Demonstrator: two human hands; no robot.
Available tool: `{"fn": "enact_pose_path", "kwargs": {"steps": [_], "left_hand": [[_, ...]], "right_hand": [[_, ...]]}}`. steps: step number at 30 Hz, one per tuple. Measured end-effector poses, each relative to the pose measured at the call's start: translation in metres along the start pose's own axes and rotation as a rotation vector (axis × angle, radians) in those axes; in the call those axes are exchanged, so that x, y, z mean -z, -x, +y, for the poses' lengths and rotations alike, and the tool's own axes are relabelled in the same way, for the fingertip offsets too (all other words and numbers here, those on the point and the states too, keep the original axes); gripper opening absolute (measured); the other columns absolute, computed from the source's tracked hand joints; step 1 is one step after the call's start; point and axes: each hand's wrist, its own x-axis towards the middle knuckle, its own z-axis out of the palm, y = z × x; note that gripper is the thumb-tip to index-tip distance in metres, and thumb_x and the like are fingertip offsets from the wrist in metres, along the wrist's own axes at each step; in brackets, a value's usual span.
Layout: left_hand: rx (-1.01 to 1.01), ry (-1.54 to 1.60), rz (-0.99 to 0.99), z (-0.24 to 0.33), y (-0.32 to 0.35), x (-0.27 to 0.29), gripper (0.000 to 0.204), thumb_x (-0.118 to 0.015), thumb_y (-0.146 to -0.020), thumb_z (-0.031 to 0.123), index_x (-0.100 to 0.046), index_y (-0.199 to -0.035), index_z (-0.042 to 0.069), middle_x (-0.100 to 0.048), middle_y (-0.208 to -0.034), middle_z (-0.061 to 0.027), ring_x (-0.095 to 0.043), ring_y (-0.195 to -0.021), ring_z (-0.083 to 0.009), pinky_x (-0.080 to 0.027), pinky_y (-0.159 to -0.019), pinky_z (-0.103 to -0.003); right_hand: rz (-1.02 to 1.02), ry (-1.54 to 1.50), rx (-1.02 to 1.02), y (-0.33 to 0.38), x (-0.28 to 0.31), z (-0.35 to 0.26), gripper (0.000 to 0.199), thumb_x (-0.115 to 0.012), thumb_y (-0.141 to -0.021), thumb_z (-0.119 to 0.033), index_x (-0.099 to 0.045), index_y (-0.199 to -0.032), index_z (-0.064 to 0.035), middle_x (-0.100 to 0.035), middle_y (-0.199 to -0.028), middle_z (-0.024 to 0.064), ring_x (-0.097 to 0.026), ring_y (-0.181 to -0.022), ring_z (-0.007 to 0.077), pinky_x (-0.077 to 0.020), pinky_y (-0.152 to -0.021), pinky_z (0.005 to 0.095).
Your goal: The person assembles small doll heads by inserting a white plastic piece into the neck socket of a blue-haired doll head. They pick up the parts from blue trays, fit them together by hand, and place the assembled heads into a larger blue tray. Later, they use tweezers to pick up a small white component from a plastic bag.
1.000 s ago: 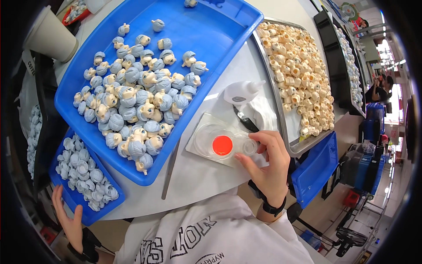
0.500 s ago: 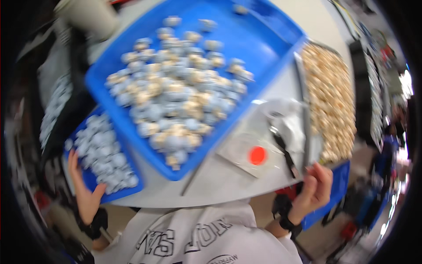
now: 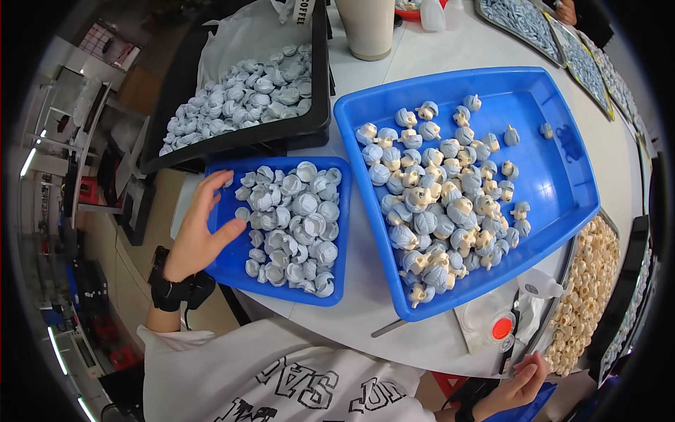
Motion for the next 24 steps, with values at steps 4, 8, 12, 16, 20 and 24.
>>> {"fn": "enact_pose_path", "kwargs": {"steps": [4,8,12,16,20,24], "left_hand": [[0.127,0.2,-0.063,-0.001,-0.005,-0.001,0.057,-0.06,-0.077,0.012,-0.034,-0.127,0.005,-0.035,-0.127,-0.0115,-0.032,-0.12,-0.0222,-0.03,-0.096,-0.039],[0.035,0.14,-0.111,-0.002,-0.005,-0.01,0.062,-0.06,-0.075,0.009,-0.031,-0.129,0.006,-0.033,-0.128,-0.0122,-0.033,-0.119,-0.0237,-0.031,-0.095,-0.037],[-0.075,-0.066,-0.201,0.009,-0.007,-0.004,0.071,-0.062,-0.069,0.008,-0.028,-0.131,0.008,-0.028,-0.132,-0.0115,-0.033,-0.118,-0.0243,-0.03,-0.094,-0.035],[-0.054,-0.059,-0.285,0.007,-0.013,0.004,0.074,-0.062,-0.066,0.008,-0.028,-0.132,0.009,-0.026,-0.132,-0.0083,-0.032,-0.117,-0.0206,-0.028,-0.094,-0.034],[0.007,-0.1,-0.288,0.012,-0.011,0.002,0.07,-0.063,-0.062,0.004,-0.035,-0.126,0.006,-0.032,-0.124,-0.0086,-0.037,-0.111,-0.0209,-0.032,-0.09,-0.031],[-0.1,-0.226,-0.247,0.003,-0.005,0.002,0.059,-0.064,-0.063,0.003,-0.04,-0.117,0.003,-0.039,-0.112,-0.0117,-0.044,-0.1,-0.0255,-0.038,-0.082,-0.03]], "right_hand": [[0.008,0.008,-0.021,0.001,-0.002,0.003,0.02,-0.041,-0.09,-0.012,-0.056,-0.093,0.0016,-0.048,-0.077,0.0025,-0.041,-0.062,0.0066,-0.0302,-0.051,0.0178],[-0.02,0.01,-0.039,0.0,-0.001,-0.002,0.02,-0.041,-0.09,-0.011,-0.056,-0.091,0.0014,-0.048,-0.075,0.002,-0.041,-0.062,0.006,-0.0304,-0.05,0.0173],[-0.034,0.006,-0.037,-0.001,-0.001,-0.006,0.019,-0.041,-0.09,-0.011,-0.056,-0.09,0.001,-0.048,-0.075,0.0016,-0.041,-0.061,0.0058,-0.0307,-0.05,0.0169],[-0.045,0.006,-0.066,0.001,0.0,-0.003,0.018,-0.042,-0.09,-0.011,-0.056,-0.09,0.0009,-0.048,-0.075,0.0014,-0.042,-0.062,0.0055,-0.0322,-0.051,0.0163],[-0.033,-0.01,-0.081,0.004,-0.004,-0.005,0.017,-0.043,-0.09,-0.01,-0.056,-0.09,0.001,-0.048,-0.075,0.0011,-0.044,-0.063,0.0055,-0.0347,-0.053,0.0159],[-0.07,-0.013,-0.076,0.004,-0.004,-0.003,0.017,-0.043,-0.089,-0.009,-0.056,-0.09,0.0015,-0.048,-0.074,0.001,-0.044,-0.063,0.0055,-0.0357,-0.053,0.0161]]}}
